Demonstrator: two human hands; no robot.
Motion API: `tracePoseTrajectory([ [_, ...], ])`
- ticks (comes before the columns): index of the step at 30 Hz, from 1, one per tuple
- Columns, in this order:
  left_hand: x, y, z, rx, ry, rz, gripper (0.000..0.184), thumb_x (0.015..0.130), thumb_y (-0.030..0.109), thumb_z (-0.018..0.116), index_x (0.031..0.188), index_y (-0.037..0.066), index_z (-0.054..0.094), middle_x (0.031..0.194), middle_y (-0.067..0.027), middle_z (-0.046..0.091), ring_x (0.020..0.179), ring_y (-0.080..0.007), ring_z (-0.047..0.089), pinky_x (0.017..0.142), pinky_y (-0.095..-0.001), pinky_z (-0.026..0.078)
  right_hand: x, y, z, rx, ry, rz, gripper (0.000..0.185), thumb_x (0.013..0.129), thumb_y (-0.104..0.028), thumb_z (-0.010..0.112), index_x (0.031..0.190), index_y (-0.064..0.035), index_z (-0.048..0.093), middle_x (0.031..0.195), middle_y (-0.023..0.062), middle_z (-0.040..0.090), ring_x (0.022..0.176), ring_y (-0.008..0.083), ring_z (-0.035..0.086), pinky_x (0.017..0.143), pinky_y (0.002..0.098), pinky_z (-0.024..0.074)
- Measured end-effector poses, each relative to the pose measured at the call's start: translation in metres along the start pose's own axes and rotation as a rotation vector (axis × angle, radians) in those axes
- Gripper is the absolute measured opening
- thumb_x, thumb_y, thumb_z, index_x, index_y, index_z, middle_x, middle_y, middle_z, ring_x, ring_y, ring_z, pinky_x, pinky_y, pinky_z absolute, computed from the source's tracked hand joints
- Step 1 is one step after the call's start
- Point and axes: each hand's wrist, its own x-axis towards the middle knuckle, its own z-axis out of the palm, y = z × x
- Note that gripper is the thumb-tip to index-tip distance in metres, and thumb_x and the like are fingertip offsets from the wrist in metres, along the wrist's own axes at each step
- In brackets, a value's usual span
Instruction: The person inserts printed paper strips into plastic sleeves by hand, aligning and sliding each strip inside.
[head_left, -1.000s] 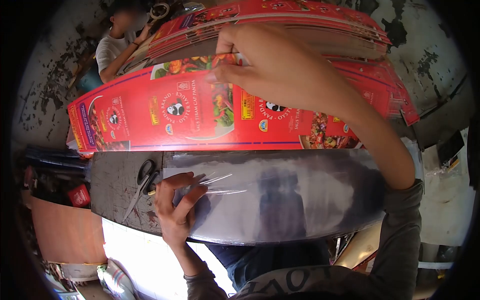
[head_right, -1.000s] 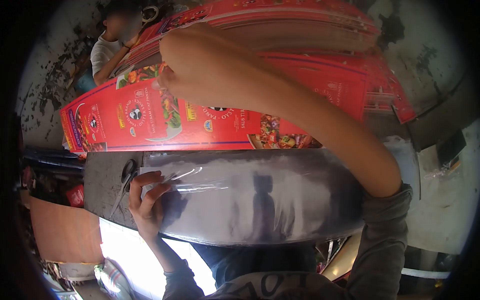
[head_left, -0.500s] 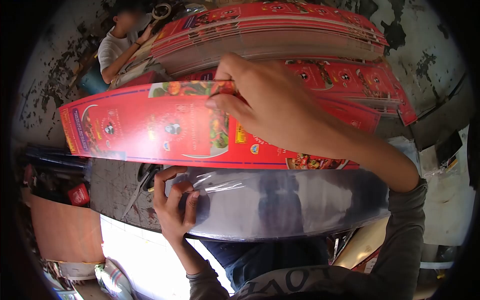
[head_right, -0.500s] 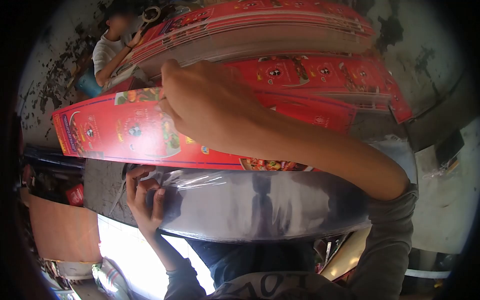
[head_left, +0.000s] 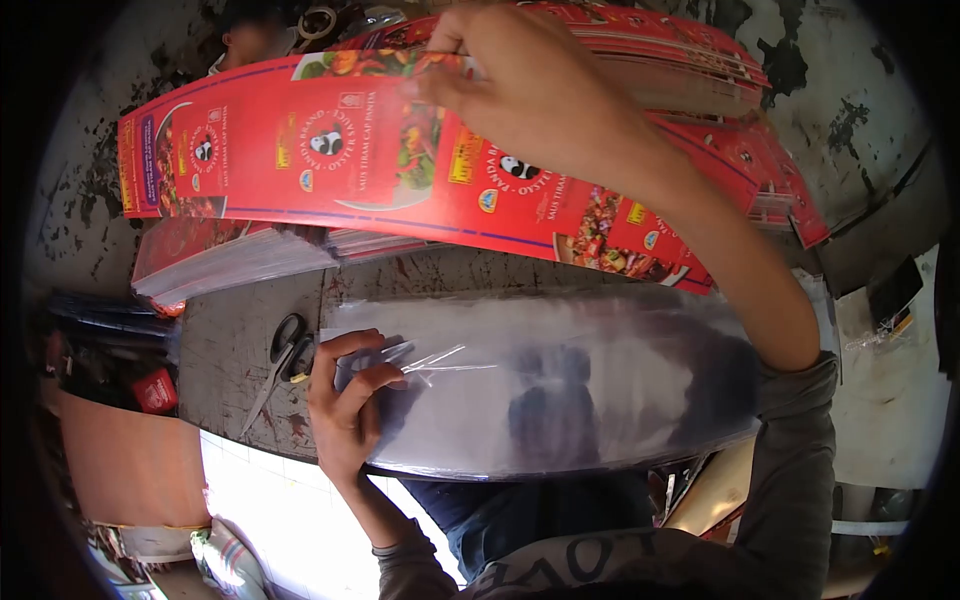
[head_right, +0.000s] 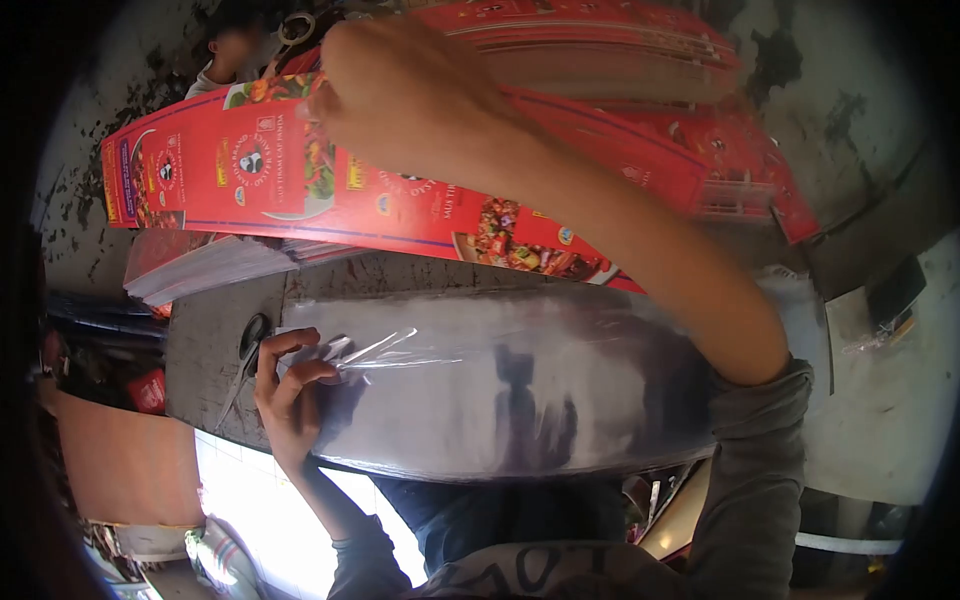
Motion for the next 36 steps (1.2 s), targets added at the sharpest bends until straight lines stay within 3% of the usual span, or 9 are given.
tracePoseTrajectory([
  [8, 0.004, 0.003, 0.0, -0.081, -0.006, -0.043, 0.027, 0.062, -0.013, 0.046, 0.077, 0.006, 0.056, 0.096, -0.0126, 0.054, 0.077, -0.0267, 0.057, 0.061, -0.0342, 0.046, -0.003, -0.031, 0.036, 0.039, 0.118, -0.102, 0.019, 0.074, -0.014, 0.06, 0.065, 0.0023, 0.054, 0.053, 0.0201, 0.051, 0.054, 0.0343, 0.057, 0.052, 0.0405, 0.0443],
  [10, 0.004, 0.004, 0.0, -0.069, 0.005, -0.032, 0.025, 0.065, -0.013, 0.046, 0.078, 0.005, 0.055, 0.096, -0.0125, 0.054, 0.076, -0.0266, 0.057, 0.061, -0.034, 0.046, -0.014, -0.026, 0.035, 0.032, -0.01, -0.036, 0.018, 0.075, -0.014, 0.061, 0.07, 0.0022, 0.054, 0.055, 0.0188, 0.053, 0.055, 0.0331, 0.058, 0.052, 0.0396, 0.0444],
  [14, 0.006, 0.002, -0.002, -0.013, -0.018, -0.071, 0.012, 0.074, -0.006, 0.05, 0.082, 0.003, 0.053, 0.093, -0.0121, 0.054, 0.073, -0.0265, 0.055, 0.061, -0.0343, 0.043, -0.055, -0.003, 0.018, 0.133, -0.035, 0.114, 0.023, 0.079, -0.019, 0.063, 0.079, 0.0013, 0.052, 0.064, 0.0151, 0.059, 0.055, 0.0227, 0.06, 0.05, 0.0343, 0.0433],
  [18, 0.004, -0.003, -0.003, -0.039, -0.014, -0.185, 0.009, 0.075, -0.004, 0.053, 0.083, 0.0, 0.052, 0.087, -0.012, 0.053, 0.073, -0.027, 0.055, 0.062, -0.0339, 0.043, -0.106, 0.026, -0.026, 0.162, -0.089, 0.234, 0.019, 0.08, -0.015, 0.063, 0.077, -0.0005, 0.051, 0.06, 0.0034, 0.055, 0.055, 0.0083, 0.048, 0.052, 0.0252, 0.0382],
  [20, 0.004, -0.004, -0.004, -0.035, -0.028, -0.214, 0.01, 0.075, -0.003, 0.055, 0.084, 0.0, 0.051, 0.085, -0.0119, 0.053, 0.072, -0.027, 0.055, 0.062, -0.0335, 0.043, -0.126, 0.038, -0.053, 0.078, -0.139, 0.356, 0.019, 0.078, -0.016, 0.064, 0.074, -0.0019, 0.052, 0.061, 0.0047, 0.058, 0.056, 0.0095, 0.054, 0.051, 0.0246, 0.0394],
  [24, 0.015, -0.003, -0.013, 0.052, -0.107, -0.248, 0.016, 0.073, 0.001, 0.063, 0.084, 0.0, 0.051, 0.083, -0.0108, 0.054, 0.069, -0.0247, 0.057, 0.062, -0.032, 0.045, -0.159, 0.071, -0.09, -0.121, -0.109, 0.403, 0.02, 0.077, -0.016, 0.065, 0.068, -0.0022, 0.052, 0.057, 0.0007, 0.051, 0.048, 0.0065, 0.04, 0.045, 0.0241, 0.0318],
  [28, 0.043, -0.025, -0.04, -0.068, -0.443, -0.188, 0.018, 0.073, 0.001, 0.064, 0.087, 0.0, 0.052, 0.081, -0.0104, 0.058, 0.074, -0.0211, 0.063, 0.063, -0.0307, 0.049, -0.168, 0.093, -0.097, -0.225, -0.088, 0.343, 0.022, 0.076, -0.016, 0.065, 0.067, -0.0015, 0.052, 0.054, 0.0018, 0.047, 0.045, 0.0082, 0.037, 0.043, 0.0261, 0.0296],
  [31, 0.074, -0.052, -0.047, -0.407, -0.907, -0.199, 0.018, 0.077, 0.004, 0.063, 0.09, 0.0, 0.051, 0.077, -0.0097, 0.063, 0.073, -0.0197, 0.066, 0.064, -0.0278, 0.051, -0.167, 0.093, -0.099, -0.27, -0.105, 0.36, 0.025, 0.074, -0.019, 0.067, 0.067, -0.0004, 0.051, 0.053, 0.0038, 0.044, 0.046, 0.0099, 0.037, 0.044, 0.0267, 0.0303],
  [36, 0.078, -0.075, -0.034, -0.637, -1.035, -0.268, 0.018, 0.079, 0.005, 0.062, 0.092, 0.0, 0.051, 0.075, -0.0082, 0.064, 0.071, -0.0154, 0.065, 0.063, -0.0236, 0.051, -0.171, 0.094, -0.11, -0.301, -0.177, 0.305, 0.03, 0.07, -0.023, 0.069, 0.07, 0.0008, 0.051, 0.056, 0.0059, 0.041, 0.049, 0.0127, 0.038, 0.046, 0.0273, 0.0314],
])
